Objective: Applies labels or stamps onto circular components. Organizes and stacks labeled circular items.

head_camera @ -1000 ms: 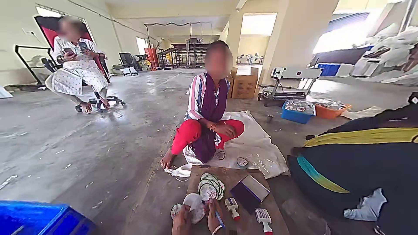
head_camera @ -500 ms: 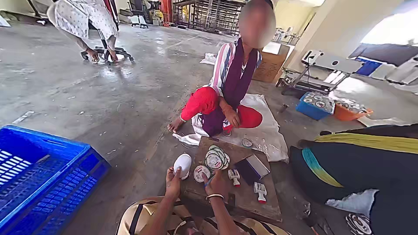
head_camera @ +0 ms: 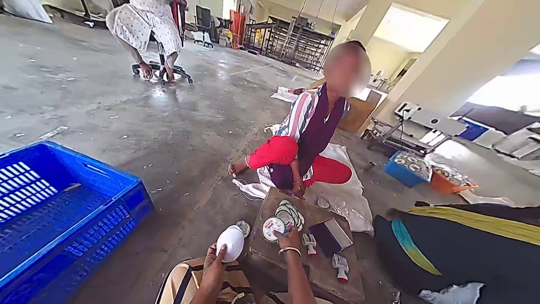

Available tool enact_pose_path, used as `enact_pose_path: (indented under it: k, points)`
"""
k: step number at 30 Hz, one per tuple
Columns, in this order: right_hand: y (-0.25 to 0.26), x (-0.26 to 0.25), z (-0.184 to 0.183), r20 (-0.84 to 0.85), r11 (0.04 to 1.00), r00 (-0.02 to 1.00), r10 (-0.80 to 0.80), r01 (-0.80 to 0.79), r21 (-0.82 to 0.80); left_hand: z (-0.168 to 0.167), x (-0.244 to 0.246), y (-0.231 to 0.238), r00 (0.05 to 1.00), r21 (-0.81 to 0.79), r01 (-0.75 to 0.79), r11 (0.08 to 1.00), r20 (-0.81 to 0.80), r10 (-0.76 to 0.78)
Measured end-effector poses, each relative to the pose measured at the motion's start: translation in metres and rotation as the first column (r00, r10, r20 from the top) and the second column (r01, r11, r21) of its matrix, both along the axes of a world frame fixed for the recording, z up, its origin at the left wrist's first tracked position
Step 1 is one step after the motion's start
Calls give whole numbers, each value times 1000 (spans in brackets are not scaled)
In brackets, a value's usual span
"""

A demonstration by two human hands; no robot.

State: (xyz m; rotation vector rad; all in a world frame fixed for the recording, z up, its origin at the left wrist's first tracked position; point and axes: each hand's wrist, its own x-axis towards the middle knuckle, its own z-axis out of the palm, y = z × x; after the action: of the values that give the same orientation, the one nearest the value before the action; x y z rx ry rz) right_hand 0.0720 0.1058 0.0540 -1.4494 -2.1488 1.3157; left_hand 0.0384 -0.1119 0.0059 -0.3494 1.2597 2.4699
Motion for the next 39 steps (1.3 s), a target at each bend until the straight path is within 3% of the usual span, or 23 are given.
enact_pose_path:
  k: [3,7,11,13,17,19,22,26,29,31,34,36,37,39]
  points:
    - [46,6,27,-167,989,975,-146,144,-28,-5,2,-3,1000,-17,13,1000,6,-13]
    - [112,5,67,-267,962,927,-264,272,-7,-6,2,-4,998,-78,57,995,22,-56]
    - [169,2,47,-142,949,942,-304,313,45,-6,1,1,995,-115,93,989,40,-89]
    - [174,16,40,-52,940,948,-313,317,126,-7,0,2,995,-120,98,988,37,-94]
    - [155,60,46,-167,853,874,-455,482,198,-5,-2,4,990,-90,123,988,79,-116]
    - [151,94,39,-134,881,914,-383,405,245,-4,1,5,987,-65,123,990,115,-115]
    - [157,150,38,205,957,969,-138,77,280,-4,1,3,980,-69,158,985,131,-148]
    - [178,195,39,590,959,798,125,-250,134,3,10,1,969,-113,189,975,181,-167]
    - [184,203,36,680,931,708,191,-349,102,12,23,11,963,-111,202,973,202,-177]
    - [184,201,32,675,923,710,203,-368,109,24,32,22,954,-94,210,973,240,-183]
    - [168,199,32,475,920,873,113,-273,283,45,48,36,939,-48,235,971,268,-214]
    - [139,192,34,85,912,992,98,-123,392,56,56,46,934,-20,262,965,255,-249]
    - [115,184,33,-136,938,983,127,-75,337,60,61,49,929,-15,286,958,250,-274]
    - [55,167,39,-456,987,875,160,-153,52,71,69,57,911,10,340,940,245,-332]
